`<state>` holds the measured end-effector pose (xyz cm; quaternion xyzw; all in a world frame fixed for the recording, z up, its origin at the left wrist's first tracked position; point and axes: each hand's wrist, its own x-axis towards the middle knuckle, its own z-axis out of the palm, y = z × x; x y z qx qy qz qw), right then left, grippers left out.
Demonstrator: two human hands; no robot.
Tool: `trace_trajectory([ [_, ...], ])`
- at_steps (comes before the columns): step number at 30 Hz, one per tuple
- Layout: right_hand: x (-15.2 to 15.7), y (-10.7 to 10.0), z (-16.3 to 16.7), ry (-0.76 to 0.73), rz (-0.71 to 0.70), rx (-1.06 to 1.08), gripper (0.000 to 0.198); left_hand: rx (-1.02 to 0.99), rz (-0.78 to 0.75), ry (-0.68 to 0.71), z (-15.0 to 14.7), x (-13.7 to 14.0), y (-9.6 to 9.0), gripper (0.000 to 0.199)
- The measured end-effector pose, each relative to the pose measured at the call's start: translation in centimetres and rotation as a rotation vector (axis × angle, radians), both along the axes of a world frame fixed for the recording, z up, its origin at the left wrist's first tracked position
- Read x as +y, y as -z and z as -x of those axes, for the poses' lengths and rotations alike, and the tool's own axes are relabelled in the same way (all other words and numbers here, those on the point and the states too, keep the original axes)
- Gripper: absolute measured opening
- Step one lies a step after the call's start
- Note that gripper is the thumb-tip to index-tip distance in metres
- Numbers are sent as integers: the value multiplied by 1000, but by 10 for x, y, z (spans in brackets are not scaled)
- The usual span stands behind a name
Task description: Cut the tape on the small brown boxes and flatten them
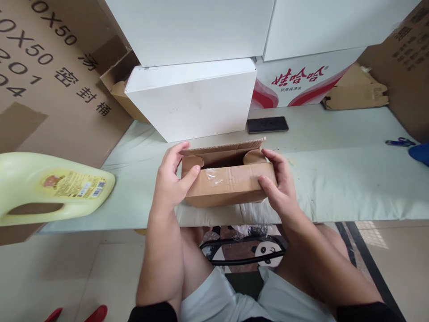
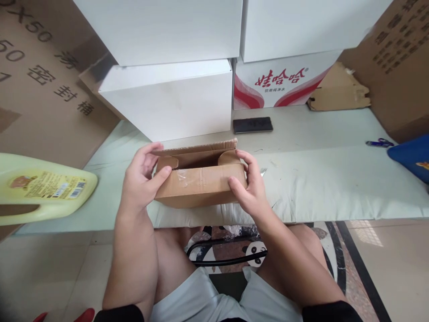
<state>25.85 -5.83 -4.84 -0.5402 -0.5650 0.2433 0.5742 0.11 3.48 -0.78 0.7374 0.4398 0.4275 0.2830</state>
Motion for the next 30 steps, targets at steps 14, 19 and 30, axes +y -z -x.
trace_trajectory([
  [14, 0, 3, -4, -3, -22, -93, 27, 515, 143, 147, -4, -22, -33, 40],
  [19, 0, 3, -6, 9, -12, -102, 22, 724, 186, 244, -7, -28, -35, 95],
  [30, 1, 2, -4, 20, 3, -75, 22, 744, 141, 242, -8, -28, -31, 92],
])
